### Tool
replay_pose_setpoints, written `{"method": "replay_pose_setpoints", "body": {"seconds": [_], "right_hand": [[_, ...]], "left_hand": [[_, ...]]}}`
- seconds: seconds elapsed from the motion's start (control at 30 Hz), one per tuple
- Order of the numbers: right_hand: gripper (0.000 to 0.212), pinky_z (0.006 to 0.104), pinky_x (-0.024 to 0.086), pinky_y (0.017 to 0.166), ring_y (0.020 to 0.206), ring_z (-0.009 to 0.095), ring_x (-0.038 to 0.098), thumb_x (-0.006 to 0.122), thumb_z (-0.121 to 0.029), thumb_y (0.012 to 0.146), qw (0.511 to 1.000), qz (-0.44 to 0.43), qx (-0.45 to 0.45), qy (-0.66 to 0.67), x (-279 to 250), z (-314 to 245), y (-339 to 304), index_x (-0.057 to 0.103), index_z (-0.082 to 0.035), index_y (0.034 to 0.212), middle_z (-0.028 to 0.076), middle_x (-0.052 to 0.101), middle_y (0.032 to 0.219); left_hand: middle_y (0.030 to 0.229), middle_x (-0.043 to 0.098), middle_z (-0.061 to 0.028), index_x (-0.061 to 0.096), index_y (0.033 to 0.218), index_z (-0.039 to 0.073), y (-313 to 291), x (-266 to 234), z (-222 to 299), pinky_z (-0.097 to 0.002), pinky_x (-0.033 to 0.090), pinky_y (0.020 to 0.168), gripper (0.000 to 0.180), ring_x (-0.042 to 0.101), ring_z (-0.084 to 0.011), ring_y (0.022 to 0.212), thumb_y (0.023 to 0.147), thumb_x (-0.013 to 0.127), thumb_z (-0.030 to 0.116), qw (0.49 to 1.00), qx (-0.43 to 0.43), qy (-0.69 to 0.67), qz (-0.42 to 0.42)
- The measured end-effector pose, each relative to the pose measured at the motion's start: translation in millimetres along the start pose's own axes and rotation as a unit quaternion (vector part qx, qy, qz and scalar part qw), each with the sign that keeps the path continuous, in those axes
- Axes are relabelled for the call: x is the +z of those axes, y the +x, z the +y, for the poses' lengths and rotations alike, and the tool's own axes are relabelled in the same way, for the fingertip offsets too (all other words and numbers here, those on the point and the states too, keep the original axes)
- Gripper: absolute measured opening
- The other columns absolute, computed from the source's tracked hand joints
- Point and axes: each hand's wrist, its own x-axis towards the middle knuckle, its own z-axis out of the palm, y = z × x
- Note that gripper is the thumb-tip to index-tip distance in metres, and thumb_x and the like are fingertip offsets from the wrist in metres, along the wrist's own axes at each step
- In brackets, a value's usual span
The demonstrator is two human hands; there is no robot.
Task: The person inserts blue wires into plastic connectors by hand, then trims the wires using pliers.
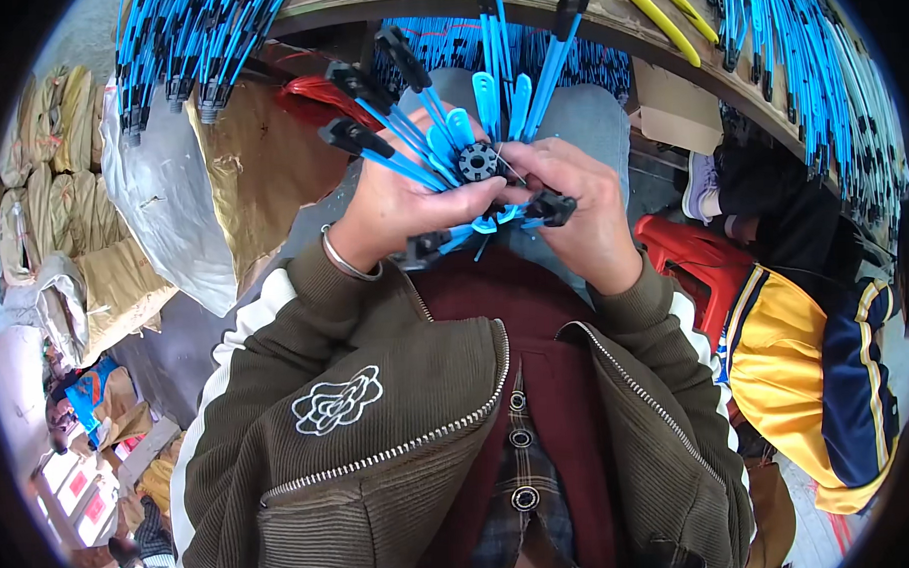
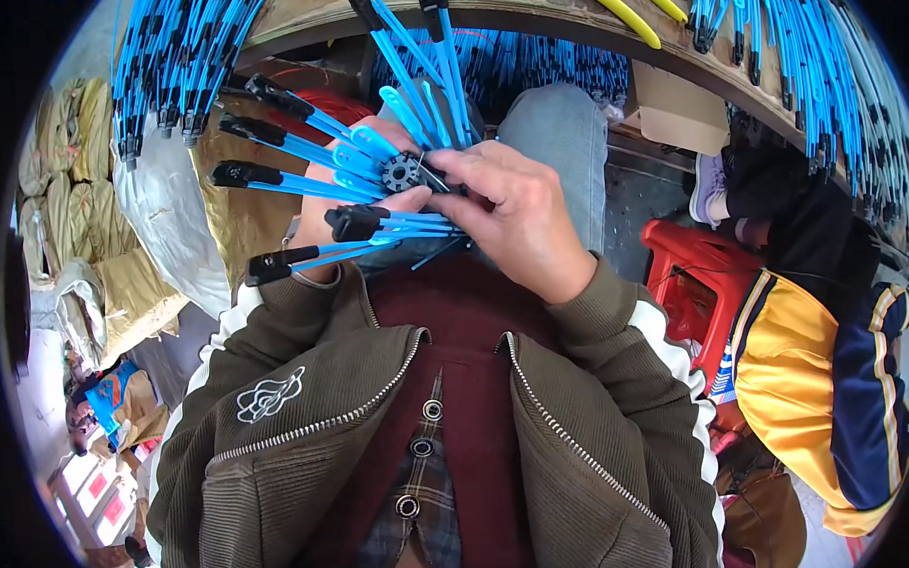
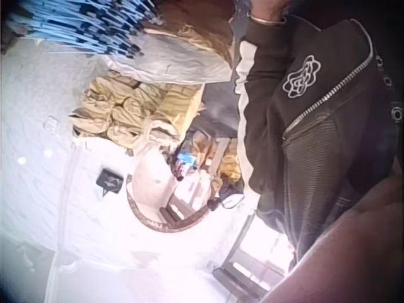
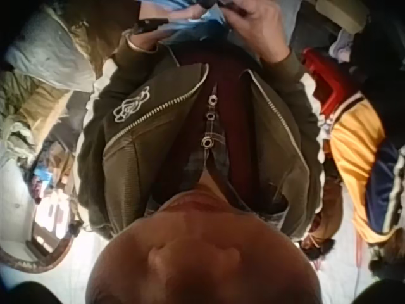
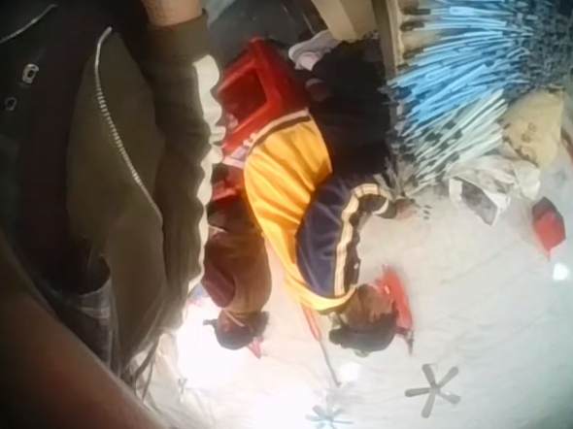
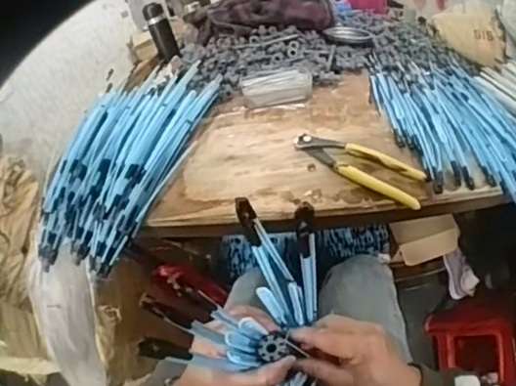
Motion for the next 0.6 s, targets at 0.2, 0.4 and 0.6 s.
{"method": "replay_pose_setpoints", "body": {"seconds": [0.2, 0.4, 0.6], "right_hand": [[0.021, 0.029, 0.045, 0.054, 0.061, 0.019, 0.056, 0.07, -0.004, 0.071, 0.998, -0.052, 0.014, 0.038, -12.8, 8.9, -1.2, 0.066, -0.003, 0.092, 0.009, 0.058, 0.072], [0.015, 0.0302, 0.045, 0.056, 0.061, 0.022, 0.058, 0.068, -0.004, 0.074, 0.998, -0.034, -0.044, 0.001, -12.6, 4.2, -6.7, 0.066, -0.002, 0.088, 0.01, 0.059, 0.072], [0.015, 0.0277, 0.047, 0.062, 0.069, 0.019, 0.061, 0.064, -0.002, 0.076, 0.995, -0.091, 0.003, -0.031, -29.8, 2.2, 9.4, 0.065, 0.001, 0.091, 0.01, 0.063, 0.078]], "left_hand": [[0.084, 0.055, -0.0031, 0.056, 0.087, 0.002, 5.9, 1.7, -3.2, -0.025, 0.045, 0.065, 0.029, 0.054, -0.0101, 0.074, 0.066, 0.075, 0.008, 0.987, 0.101, 0.114, -0.051], [0.085, 0.055, -0.0028, 0.055, 0.09, 0.002, 14.0, 2.2, 0.3, -0.0246, 0.045, 0.067, 0.028, 0.054, -0.0097, 0.077, 0.069, 0.073, 0.008, 0.967, 0.144, 0.174, -0.116], [0.087, 0.057, -0.0046, 0.055, 0.092, 0.002, 18.6, 7.6, 0.8, -0.0275, 0.045, 0.072, 0.027, 0.055, -0.014, 0.079, 0.07, 0.071, 0.009, 0.998, -0.001, -0.045, -0.054]]}}
